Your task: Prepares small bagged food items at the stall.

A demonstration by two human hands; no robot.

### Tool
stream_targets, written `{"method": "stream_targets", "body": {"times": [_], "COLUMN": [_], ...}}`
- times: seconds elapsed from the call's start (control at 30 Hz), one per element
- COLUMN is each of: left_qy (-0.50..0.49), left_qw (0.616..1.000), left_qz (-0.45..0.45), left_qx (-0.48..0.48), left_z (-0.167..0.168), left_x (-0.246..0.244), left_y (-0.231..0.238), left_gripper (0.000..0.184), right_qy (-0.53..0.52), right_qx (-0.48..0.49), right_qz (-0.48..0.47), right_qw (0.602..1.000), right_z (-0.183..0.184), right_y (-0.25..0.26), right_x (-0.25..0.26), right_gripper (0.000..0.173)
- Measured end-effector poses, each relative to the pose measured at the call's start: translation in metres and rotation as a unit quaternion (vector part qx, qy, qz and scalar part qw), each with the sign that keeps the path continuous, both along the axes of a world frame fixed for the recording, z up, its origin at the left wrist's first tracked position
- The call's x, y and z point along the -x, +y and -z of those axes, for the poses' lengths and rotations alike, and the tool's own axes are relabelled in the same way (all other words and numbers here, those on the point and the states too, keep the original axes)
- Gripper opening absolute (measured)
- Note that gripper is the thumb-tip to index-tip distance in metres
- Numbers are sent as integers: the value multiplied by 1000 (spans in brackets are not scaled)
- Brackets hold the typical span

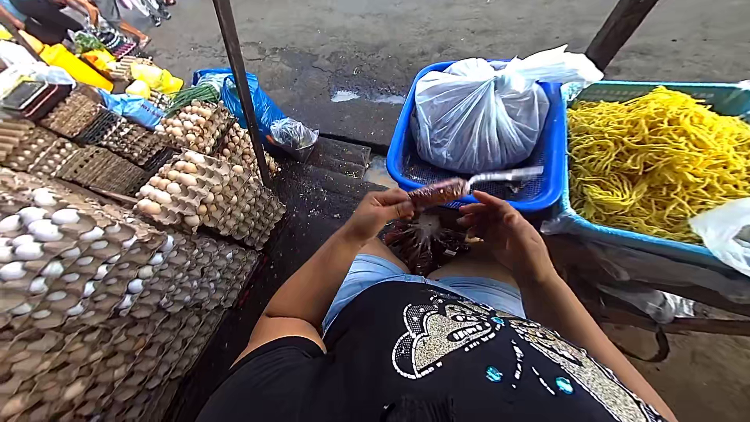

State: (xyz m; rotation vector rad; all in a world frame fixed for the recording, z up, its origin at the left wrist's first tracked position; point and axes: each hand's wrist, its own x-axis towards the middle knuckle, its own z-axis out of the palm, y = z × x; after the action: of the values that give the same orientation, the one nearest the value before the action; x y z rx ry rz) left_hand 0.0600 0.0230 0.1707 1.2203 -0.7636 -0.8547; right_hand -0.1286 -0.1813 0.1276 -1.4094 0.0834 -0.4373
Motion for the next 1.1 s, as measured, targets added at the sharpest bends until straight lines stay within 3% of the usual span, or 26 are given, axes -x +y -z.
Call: {"method": "stream_targets", "body": {"times": [0.13, 0.2, 0.3, 0.4, 0.5, 0.6, 0.7, 0.8, 0.97, 1.1], "left_qy": [79, 87, 126, 168, 113, 23, 8, -4, -71, -157], "left_qw": [994, 991, 983, 974, 979, 972, 959, 960, 954, 955], "left_qz": [62, 96, 129, 150, 150, 141, 107, 94, 137, 163], "left_qx": [-47, -46, -27, -27, -78, -186, -264, -265, -255, -192], "left_z": [24, 30, 35, 38, 46, 63, 77, 88, 78, 72], "left_x": [7, 9, 13, 13, 6, 3, 13, 21, 38, 39], "left_y": [15, 19, 19, 18, 18, 17, 8, -6, -27, -37], "left_gripper": [17, 18, 20, 23, 19, 14, 23, 44, 53, 50], "right_qy": [33, 64, 91, 120, 109, 98, 45, 33, 79, 10], "right_qx": [-74, -92, -32, -18, -57, 14, 114, 173, 293, 317], "right_qz": [69, 76, 50, 83, 191, 256, 275, 270, 205, 190], "right_qw": [994, 991, 994, 989, 974, 962, 954, 947, 931, 929], "right_z": [-3, 2, 10, 10, 8, 13, 13, 1, -11, -3], "right_y": [-3, -6, -10, -9, -5, -1, 5, 8, 18, 8], "right_x": [15, 19, 24, 27, 32, 39, 43, 44, 38, 29], "right_gripper": [43, 43, 49, 37, 29, 24, 43, 58, 26, 13]}}
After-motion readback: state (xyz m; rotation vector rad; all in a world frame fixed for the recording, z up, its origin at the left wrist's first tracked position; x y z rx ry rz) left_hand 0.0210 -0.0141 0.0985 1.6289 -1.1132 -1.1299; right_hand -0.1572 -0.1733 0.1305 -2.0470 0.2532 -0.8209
